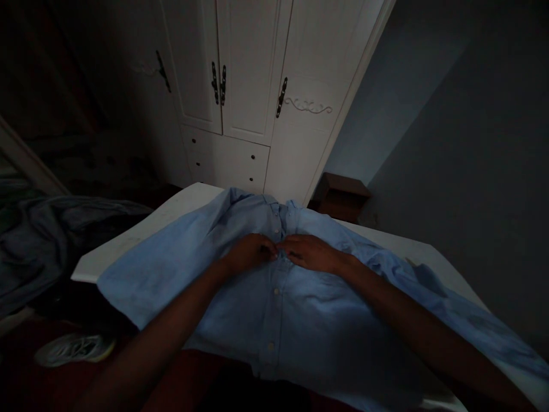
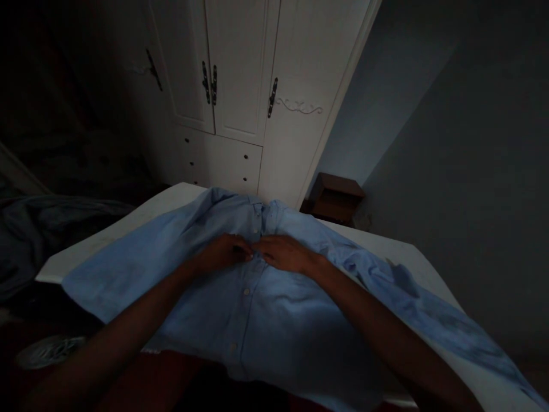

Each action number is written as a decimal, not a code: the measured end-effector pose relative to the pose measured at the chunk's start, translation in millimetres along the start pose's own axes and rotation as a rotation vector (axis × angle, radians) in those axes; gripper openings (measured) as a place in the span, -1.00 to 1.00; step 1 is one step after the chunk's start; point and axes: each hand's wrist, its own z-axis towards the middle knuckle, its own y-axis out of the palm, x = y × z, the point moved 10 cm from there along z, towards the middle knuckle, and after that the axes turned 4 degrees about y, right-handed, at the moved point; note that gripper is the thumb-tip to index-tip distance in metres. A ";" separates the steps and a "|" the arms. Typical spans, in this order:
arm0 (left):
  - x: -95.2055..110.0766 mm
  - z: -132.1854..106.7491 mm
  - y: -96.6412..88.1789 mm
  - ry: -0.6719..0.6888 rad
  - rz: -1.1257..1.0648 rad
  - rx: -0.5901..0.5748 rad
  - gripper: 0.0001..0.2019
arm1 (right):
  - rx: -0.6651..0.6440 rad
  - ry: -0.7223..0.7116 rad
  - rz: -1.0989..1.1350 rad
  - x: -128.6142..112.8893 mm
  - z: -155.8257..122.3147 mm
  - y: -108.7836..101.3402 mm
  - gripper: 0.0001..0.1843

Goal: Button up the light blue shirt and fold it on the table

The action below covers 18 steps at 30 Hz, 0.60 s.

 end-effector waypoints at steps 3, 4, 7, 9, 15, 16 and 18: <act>11.6 -2.9 -1.0 0.049 0.034 0.035 -0.84 | 0.065 -0.068 -0.021 -5.3 -3.4 -8.5 -0.70; 14.6 -3.5 -1.0 0.057 0.033 0.041 -0.84 | 0.093 -0.080 -0.019 -6.1 -5.0 -11.7 -0.71; 18.4 -4.5 -1.6 0.055 0.019 0.063 -0.83 | 0.158 -0.090 0.007 -6.1 -10.0 -17.9 -0.74; 19.1 -4.7 -0.6 0.059 0.027 0.063 -0.82 | 0.171 -0.074 0.049 -4.2 -12.7 -18.7 -0.77; 18.7 -5.2 2.2 0.065 0.060 0.044 -0.81 | 0.058 0.041 0.184 6.4 -13.7 -5.2 -0.68; 18.4 -5.2 2.4 0.064 0.059 0.043 -0.81 | 0.064 0.023 0.187 4.7 -13.7 -4.7 -0.70; 17.1 -5.2 2.4 0.055 0.049 0.046 -0.80 | 0.107 -0.037 0.166 -0.8 -13.9 -5.4 -0.76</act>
